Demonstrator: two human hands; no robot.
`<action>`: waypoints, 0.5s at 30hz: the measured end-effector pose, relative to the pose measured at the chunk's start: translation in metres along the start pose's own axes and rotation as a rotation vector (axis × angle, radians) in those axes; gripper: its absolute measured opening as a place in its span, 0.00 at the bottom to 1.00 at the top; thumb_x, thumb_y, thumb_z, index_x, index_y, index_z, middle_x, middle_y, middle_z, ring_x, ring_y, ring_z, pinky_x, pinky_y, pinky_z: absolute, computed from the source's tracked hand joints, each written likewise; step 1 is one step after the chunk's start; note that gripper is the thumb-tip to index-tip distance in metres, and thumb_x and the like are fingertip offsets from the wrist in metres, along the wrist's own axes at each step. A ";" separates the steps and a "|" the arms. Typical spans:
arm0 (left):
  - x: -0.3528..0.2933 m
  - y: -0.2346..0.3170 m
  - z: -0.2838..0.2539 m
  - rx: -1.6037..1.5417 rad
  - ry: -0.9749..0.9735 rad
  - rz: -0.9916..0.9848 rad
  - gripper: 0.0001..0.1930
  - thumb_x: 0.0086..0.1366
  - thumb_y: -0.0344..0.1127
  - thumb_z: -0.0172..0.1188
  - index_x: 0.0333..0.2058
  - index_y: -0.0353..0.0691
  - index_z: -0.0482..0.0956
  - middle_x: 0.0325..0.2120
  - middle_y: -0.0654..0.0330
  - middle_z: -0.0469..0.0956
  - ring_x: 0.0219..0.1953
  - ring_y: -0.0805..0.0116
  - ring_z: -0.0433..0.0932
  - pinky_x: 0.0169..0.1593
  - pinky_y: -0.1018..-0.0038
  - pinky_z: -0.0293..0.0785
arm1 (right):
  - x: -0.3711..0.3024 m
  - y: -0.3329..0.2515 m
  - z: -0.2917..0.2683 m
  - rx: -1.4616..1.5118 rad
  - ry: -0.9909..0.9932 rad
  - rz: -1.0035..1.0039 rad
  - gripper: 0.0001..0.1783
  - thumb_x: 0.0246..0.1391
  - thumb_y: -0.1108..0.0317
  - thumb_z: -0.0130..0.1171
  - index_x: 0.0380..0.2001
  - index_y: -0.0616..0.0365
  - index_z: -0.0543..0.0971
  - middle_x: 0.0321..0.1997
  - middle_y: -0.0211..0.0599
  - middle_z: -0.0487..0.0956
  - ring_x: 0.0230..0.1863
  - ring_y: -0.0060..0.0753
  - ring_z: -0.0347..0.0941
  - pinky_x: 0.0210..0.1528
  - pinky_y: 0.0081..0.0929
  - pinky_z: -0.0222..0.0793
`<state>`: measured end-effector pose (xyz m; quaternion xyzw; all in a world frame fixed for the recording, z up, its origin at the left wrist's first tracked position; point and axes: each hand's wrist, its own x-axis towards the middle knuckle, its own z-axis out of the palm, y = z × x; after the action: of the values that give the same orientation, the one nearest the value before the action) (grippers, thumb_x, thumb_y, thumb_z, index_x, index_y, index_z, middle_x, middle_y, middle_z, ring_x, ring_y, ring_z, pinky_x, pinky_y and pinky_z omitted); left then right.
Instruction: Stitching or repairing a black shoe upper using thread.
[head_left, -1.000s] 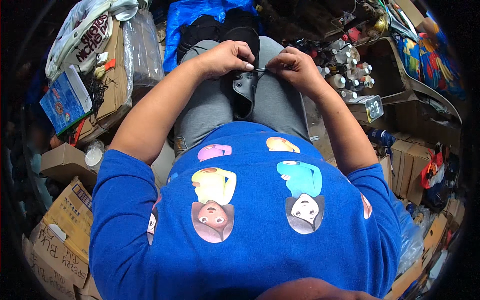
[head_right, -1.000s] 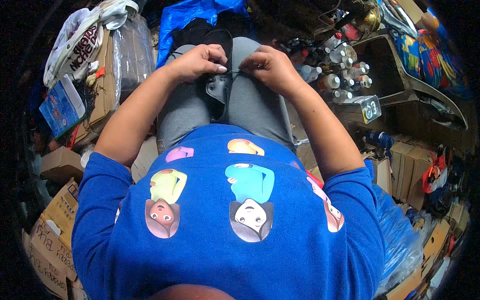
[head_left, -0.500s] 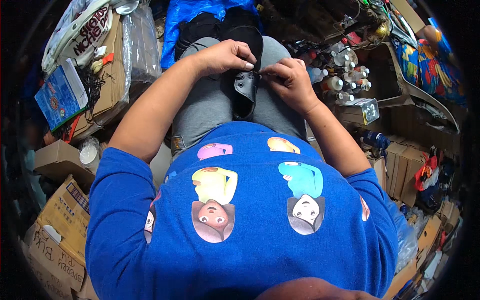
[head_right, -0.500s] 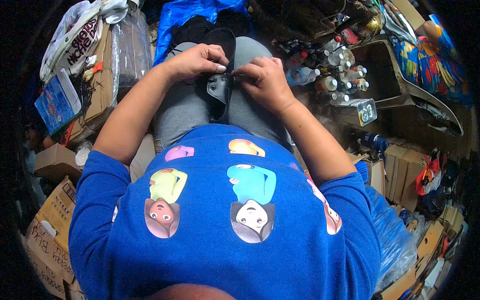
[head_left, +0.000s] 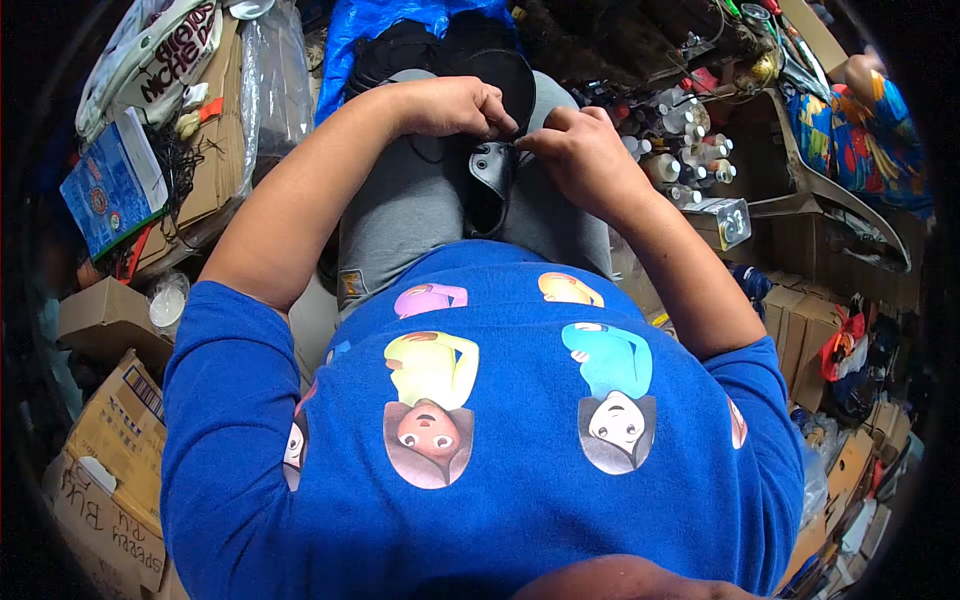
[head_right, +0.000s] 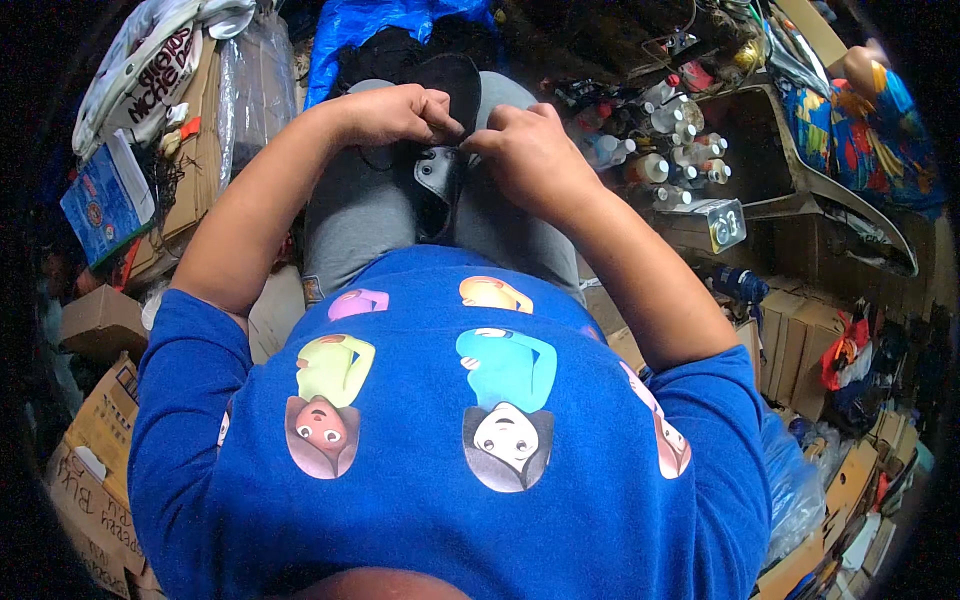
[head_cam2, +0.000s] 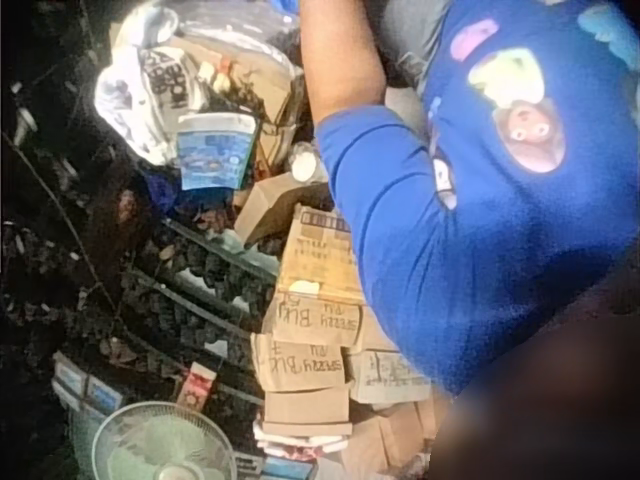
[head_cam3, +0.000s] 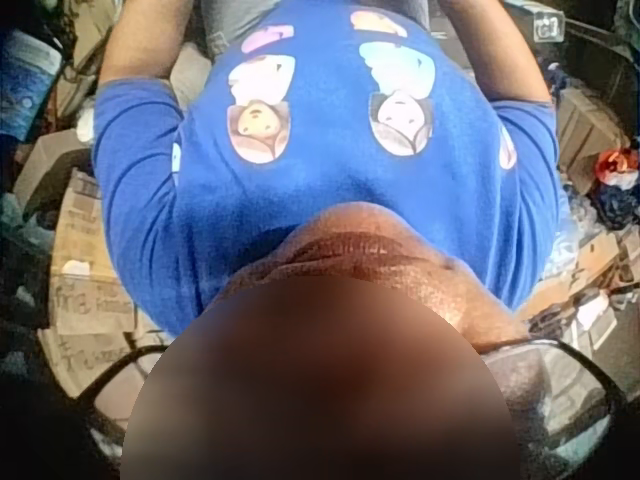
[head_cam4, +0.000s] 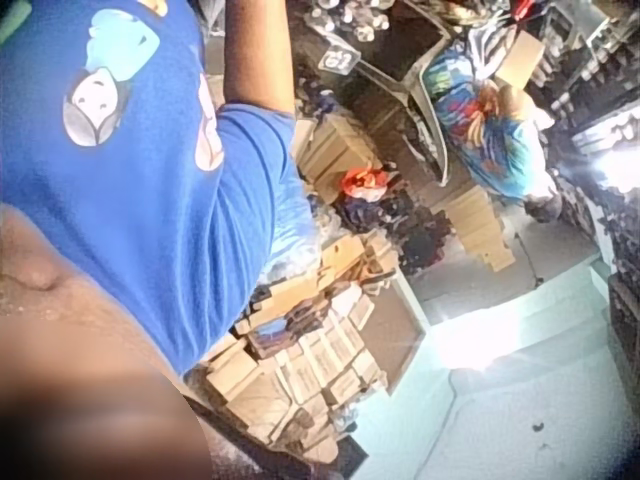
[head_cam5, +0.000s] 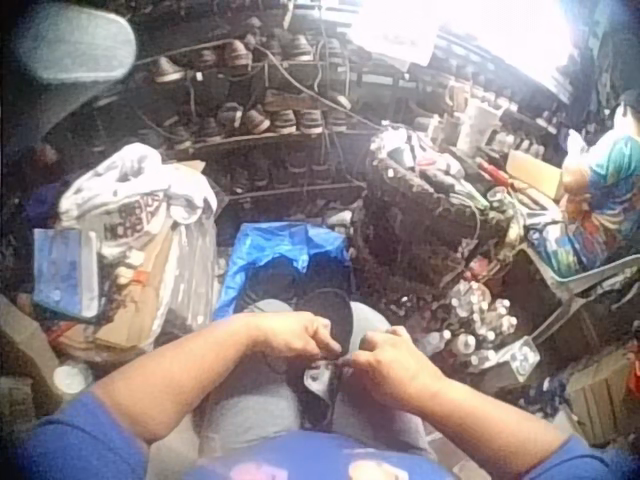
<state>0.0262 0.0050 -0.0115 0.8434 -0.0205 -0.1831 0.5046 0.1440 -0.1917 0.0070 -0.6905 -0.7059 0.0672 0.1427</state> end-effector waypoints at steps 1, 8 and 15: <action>-0.001 0.003 -0.001 0.057 -0.007 -0.004 0.20 0.52 0.25 0.56 0.46 0.36 0.78 0.28 0.61 0.65 0.36 0.69 0.67 0.43 0.76 0.64 | 0.003 -0.004 -0.004 0.013 0.030 -0.031 0.12 0.45 0.71 0.56 0.33 0.45 0.82 0.30 0.34 0.75 0.36 0.37 0.73 0.45 0.35 0.60; 0.009 0.018 -0.008 0.386 0.208 0.088 0.17 0.44 0.18 0.55 0.35 0.37 0.80 0.29 0.54 0.73 0.34 0.55 0.76 0.41 0.68 0.72 | 0.023 -0.024 -0.021 -0.363 -0.115 -0.167 0.08 0.45 0.69 0.53 0.26 0.50 0.81 0.32 0.37 0.75 0.37 0.37 0.74 0.42 0.34 0.63; 0.011 0.006 0.002 0.451 0.374 0.201 0.16 0.45 0.20 0.59 0.36 0.38 0.77 0.34 0.52 0.75 0.38 0.54 0.77 0.42 0.71 0.73 | 0.021 -0.017 0.009 -0.194 -0.012 -0.009 0.07 0.45 0.70 0.53 0.19 0.53 0.79 0.31 0.39 0.76 0.36 0.43 0.74 0.46 0.35 0.65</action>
<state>0.0366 -0.0026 -0.0104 0.9470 -0.0508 0.0352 0.3151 0.1252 -0.1708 0.0057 -0.6975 -0.7130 0.0018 0.0711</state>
